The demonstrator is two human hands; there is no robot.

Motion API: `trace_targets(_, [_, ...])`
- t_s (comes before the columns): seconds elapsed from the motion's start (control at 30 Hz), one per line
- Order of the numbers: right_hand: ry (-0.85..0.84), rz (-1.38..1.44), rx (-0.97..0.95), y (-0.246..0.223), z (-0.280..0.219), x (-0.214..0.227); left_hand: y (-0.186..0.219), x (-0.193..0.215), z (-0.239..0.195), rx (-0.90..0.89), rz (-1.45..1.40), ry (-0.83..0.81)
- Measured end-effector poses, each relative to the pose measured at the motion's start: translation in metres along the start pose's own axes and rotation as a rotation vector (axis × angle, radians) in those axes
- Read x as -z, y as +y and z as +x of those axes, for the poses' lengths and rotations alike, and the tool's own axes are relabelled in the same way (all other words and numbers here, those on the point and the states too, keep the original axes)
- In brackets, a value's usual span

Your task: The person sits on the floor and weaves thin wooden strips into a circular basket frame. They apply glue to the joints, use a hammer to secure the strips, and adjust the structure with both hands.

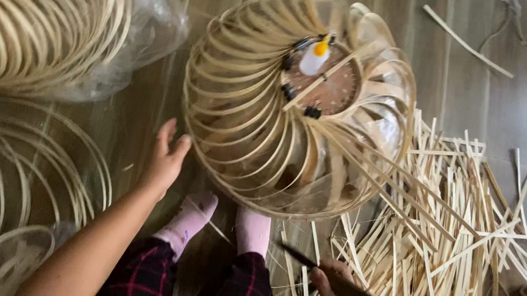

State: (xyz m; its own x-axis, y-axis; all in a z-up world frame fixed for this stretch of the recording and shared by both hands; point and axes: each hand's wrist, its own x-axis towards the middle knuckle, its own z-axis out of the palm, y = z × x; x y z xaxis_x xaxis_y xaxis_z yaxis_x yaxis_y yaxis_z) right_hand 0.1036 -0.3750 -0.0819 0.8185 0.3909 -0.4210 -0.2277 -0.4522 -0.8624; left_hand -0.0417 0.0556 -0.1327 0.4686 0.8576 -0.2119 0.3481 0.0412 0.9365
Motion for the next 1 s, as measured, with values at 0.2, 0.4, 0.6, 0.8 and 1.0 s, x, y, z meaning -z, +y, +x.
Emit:
trace_targets(0.2, [-0.170, 0.025, 0.588, -0.071, -0.014, -0.070, 0.001, -0.002, -0.004, -0.068, 0.036, -0.021])
trace_targets(0.4, [-0.118, -0.228, 0.605, -0.121, -0.017, -0.106, 0.001, 0.002, -0.006, -0.111, 0.029, -0.012])
trace_targets(0.6, [-0.117, -0.448, 0.509, -0.150, -0.010, -0.121, 0.036, 0.003, -0.015, -0.290, 0.025, -0.046])
trace_targets(0.8, [-0.143, -0.545, 0.705, -0.140, 0.008, -0.138, 0.141, 0.002, -0.084, -0.697, -0.301, -0.801])
trace_targets(1.0, [-0.249, -0.498, 0.648, -0.106, 0.026, -0.120, 0.199, -0.003, -0.111, -0.628, -0.027, -1.021])
